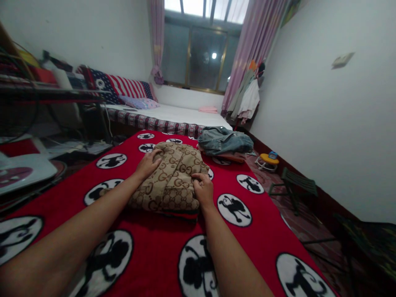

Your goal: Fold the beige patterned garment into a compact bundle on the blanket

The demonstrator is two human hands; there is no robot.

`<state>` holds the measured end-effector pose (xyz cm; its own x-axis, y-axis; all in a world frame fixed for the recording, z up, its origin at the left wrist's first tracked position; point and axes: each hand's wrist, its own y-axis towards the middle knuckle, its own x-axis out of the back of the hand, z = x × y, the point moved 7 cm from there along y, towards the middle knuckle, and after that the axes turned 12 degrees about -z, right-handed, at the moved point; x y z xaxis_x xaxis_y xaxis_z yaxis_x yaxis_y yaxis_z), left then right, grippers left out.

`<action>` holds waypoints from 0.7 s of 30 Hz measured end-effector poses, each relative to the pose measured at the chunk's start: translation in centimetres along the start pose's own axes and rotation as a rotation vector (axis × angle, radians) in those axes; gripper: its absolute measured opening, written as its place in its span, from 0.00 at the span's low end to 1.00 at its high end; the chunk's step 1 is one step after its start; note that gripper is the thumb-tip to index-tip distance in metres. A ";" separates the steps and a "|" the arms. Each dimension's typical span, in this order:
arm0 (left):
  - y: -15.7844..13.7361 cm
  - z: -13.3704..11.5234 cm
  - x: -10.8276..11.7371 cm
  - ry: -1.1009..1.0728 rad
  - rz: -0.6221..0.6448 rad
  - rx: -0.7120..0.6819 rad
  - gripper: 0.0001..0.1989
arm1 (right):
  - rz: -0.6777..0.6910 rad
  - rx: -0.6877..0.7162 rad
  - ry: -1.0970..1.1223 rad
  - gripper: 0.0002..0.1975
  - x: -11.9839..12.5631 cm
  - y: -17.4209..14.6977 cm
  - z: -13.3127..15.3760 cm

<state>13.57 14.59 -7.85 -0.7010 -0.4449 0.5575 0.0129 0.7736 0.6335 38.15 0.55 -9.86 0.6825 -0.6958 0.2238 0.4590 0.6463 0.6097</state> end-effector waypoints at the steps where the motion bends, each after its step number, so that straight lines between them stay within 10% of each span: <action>1: 0.1 0.2 0.0 -0.012 -0.007 0.001 0.23 | -0.004 -0.005 0.008 0.13 0.0 0.0 -0.1; 21: 1.5 -1.9 3.1 0.160 -0.229 -0.095 0.17 | 0.017 -0.032 0.093 0.12 -0.4 0.2 -1.0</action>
<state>12.83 13.53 -4.14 -0.5724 -0.6741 0.4669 -0.0609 0.6028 0.7955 38.53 1.28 -10.61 0.7393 -0.6538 0.1613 0.4640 0.6682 0.5815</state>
